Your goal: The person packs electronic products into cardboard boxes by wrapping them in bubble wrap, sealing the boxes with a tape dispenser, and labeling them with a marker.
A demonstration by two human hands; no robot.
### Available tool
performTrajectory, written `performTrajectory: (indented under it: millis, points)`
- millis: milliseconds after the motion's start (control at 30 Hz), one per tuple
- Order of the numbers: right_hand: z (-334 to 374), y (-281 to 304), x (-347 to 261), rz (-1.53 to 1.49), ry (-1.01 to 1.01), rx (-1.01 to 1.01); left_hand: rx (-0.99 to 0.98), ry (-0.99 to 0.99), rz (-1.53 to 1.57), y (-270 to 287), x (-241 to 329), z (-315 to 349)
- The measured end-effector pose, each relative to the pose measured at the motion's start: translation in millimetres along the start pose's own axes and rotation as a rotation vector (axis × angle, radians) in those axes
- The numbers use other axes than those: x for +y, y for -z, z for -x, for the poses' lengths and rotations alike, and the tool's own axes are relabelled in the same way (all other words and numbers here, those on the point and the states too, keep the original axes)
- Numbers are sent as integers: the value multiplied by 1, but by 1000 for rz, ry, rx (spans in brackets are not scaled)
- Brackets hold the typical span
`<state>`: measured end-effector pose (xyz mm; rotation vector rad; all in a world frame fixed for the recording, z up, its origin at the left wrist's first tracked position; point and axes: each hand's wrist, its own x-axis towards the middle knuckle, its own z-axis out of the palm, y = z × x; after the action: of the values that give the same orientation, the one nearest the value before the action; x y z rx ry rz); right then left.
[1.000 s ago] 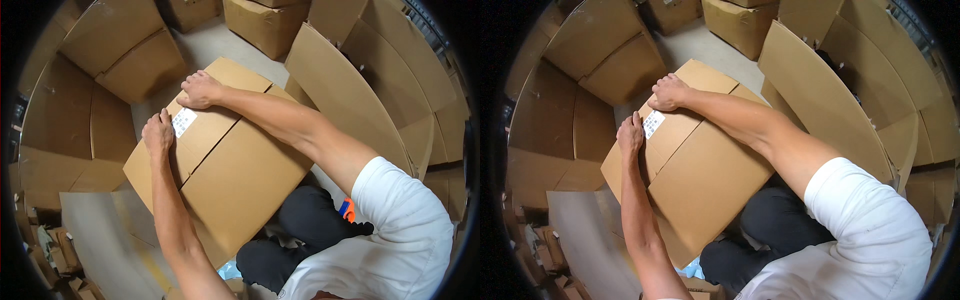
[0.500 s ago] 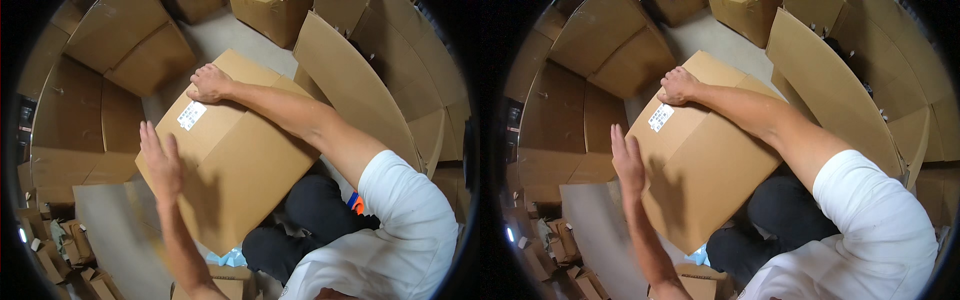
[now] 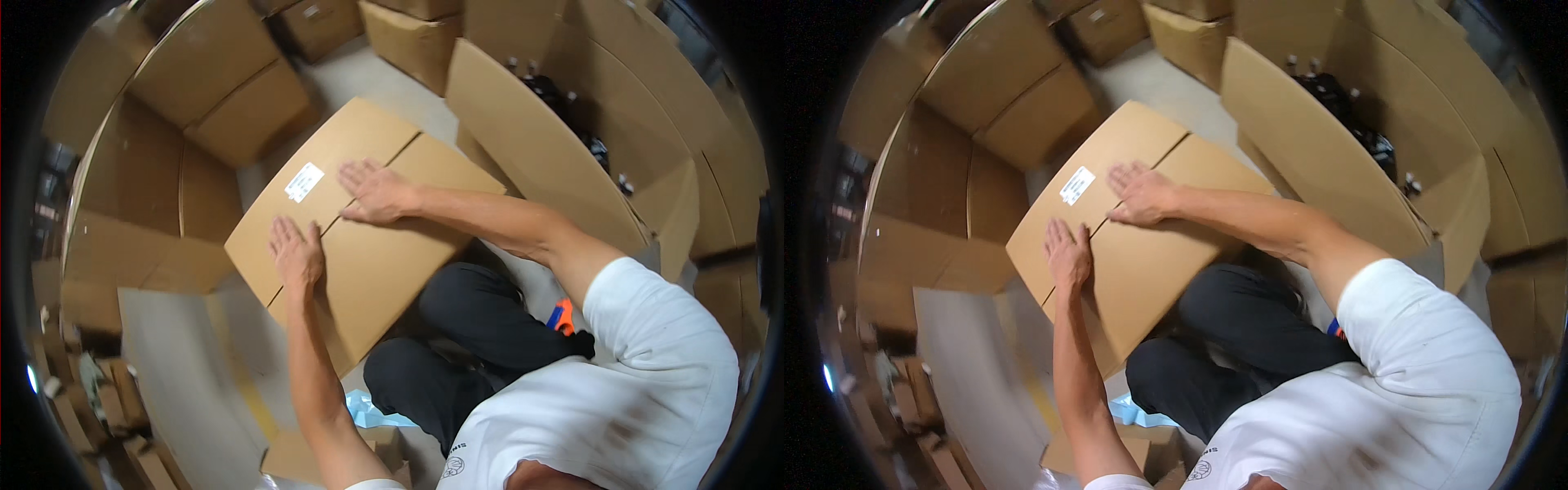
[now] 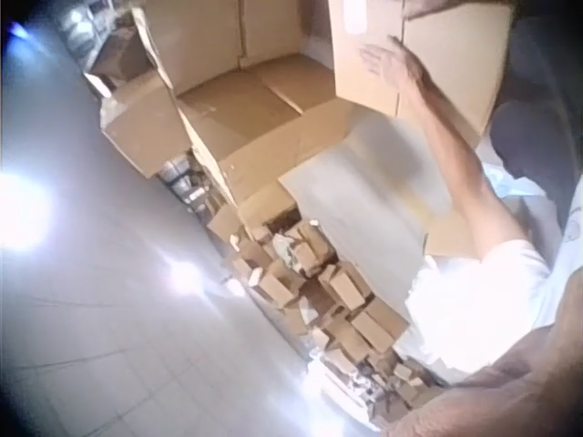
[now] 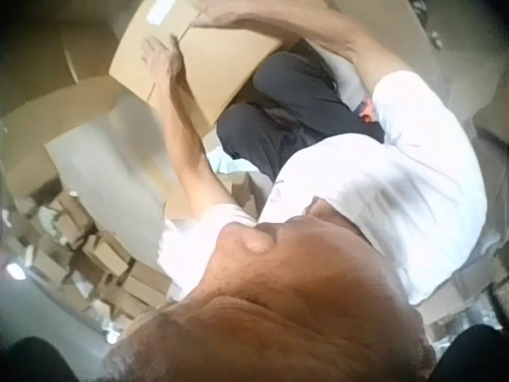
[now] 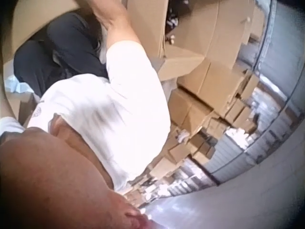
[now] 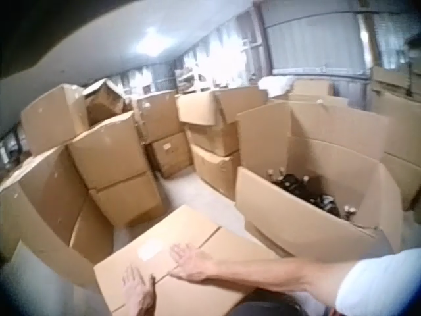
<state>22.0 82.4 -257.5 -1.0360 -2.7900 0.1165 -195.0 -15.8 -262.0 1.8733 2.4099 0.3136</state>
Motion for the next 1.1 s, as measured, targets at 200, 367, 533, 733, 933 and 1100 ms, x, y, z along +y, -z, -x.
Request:
performTrajectory:
  millis: [200,367,533,733,933,1100]
  points:
    - [123,4,-10,-383,58,323,181,-464,-386,-41,-71,12]
    - [302,-33,-15,-705,-196,524,81,-88,-183,-44,-61,-4]
    - [520,-107,-7,-910,-849,-289,52,-99,-77,-50,-53,-10]
    - [626,-150,40,-498,-1262,-335,71,-151,-51,-55,-92,-15]
    - [642,-170,20,-597,-1352,-630,65,-106,-23,-62,-96,-17]
    - [617,-205,-8,-596,-1659,-439,25,-76,12,-45,-102,-13]
